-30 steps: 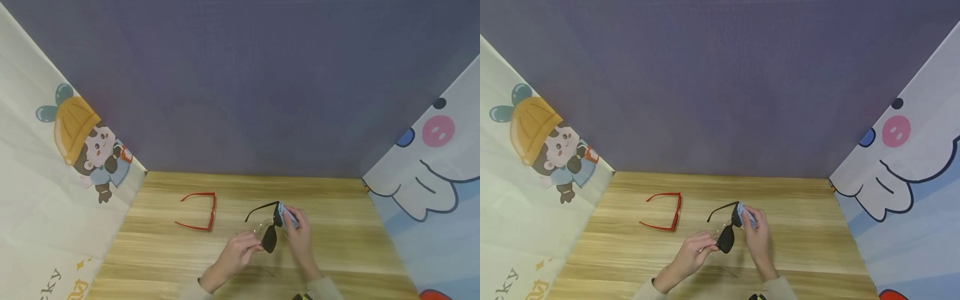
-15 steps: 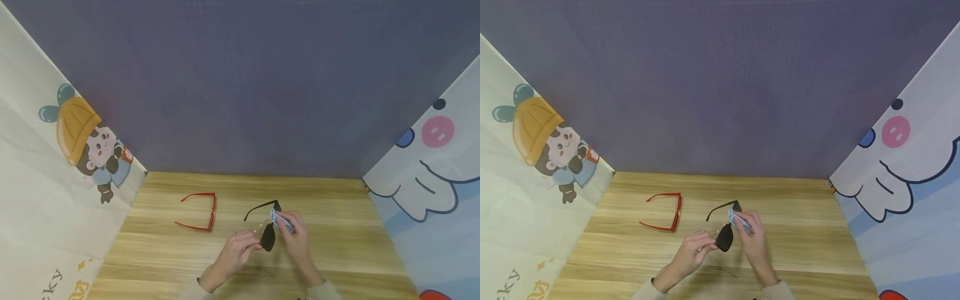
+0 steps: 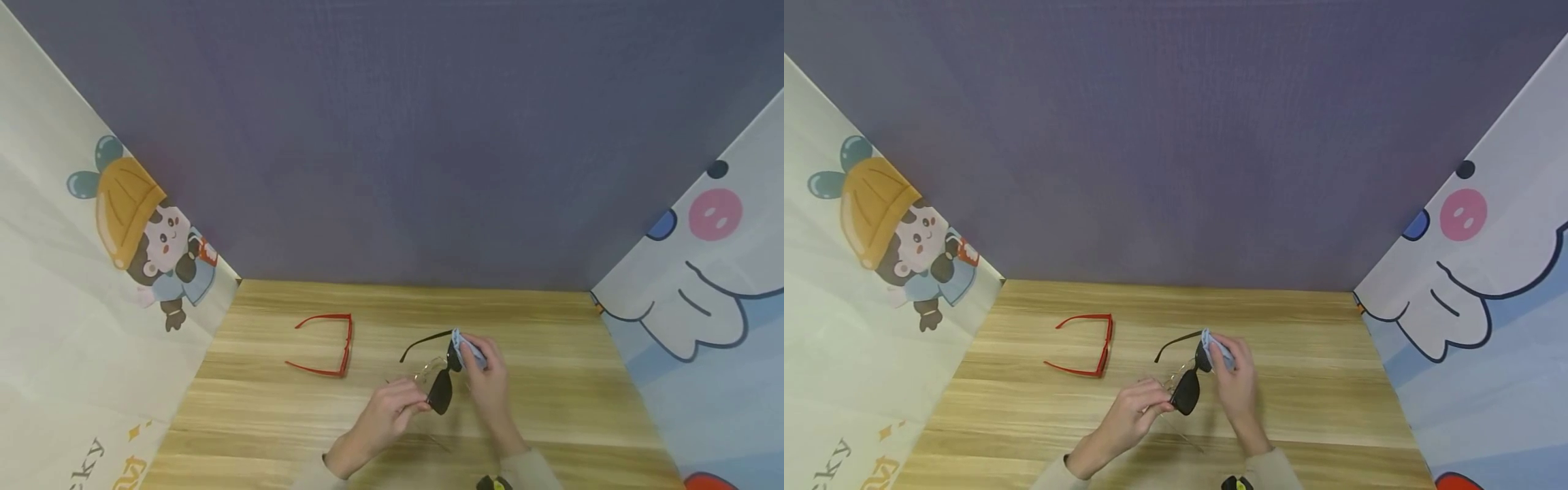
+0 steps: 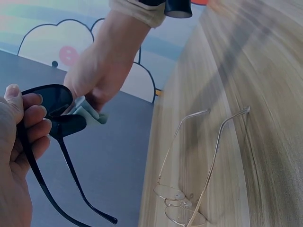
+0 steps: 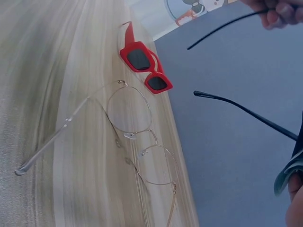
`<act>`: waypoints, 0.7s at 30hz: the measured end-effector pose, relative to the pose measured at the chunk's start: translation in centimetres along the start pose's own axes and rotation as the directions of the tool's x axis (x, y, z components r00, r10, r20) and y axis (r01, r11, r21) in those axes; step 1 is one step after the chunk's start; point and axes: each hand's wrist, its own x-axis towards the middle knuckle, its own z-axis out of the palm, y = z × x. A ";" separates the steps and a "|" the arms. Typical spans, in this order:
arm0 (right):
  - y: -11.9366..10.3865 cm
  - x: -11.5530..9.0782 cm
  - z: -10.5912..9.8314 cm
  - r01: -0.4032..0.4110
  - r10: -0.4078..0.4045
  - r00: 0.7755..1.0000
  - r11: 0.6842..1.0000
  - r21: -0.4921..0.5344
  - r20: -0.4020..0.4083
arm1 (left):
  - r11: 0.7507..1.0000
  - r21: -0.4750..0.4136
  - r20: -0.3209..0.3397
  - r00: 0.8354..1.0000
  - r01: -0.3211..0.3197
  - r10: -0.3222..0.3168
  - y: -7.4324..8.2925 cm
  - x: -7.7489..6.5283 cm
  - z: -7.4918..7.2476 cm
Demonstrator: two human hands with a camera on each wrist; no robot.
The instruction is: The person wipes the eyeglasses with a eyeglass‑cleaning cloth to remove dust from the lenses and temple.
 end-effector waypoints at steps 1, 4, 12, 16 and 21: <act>0.0 0.1 0.0 -0.016 0.016 1.000 1.000 0.002 -0.004 | 1.000 0.001 0.000 1.000 -0.002 0.002 0.0 0.0 0.0; 0.0 0.4 -0.1 -0.034 0.034 0.999 0.999 0.015 -0.010 | 1.000 0.000 -0.002 1.000 -0.003 0.003 0.1 0.1 0.0; -0.1 0.4 -0.2 -0.040 0.040 0.999 0.998 0.046 0.001 | 1.000 -0.009 -0.006 1.000 0.004 -0.004 0.1 0.2 0.0; -0.2 0.1 -0.4 0.022 -0.023 0.999 0.999 0.039 0.040 | 1.000 -0.007 -0.009 1.000 0.008 -0.008 0.0 0.2 -0.1; -0.4 -0.4 -0.4 0.153 -0.154 0.984 0.988 0.018 0.088 | 1.000 -0.011 -0.012 1.000 0.013 -0.013 -0.3 0.3 -0.2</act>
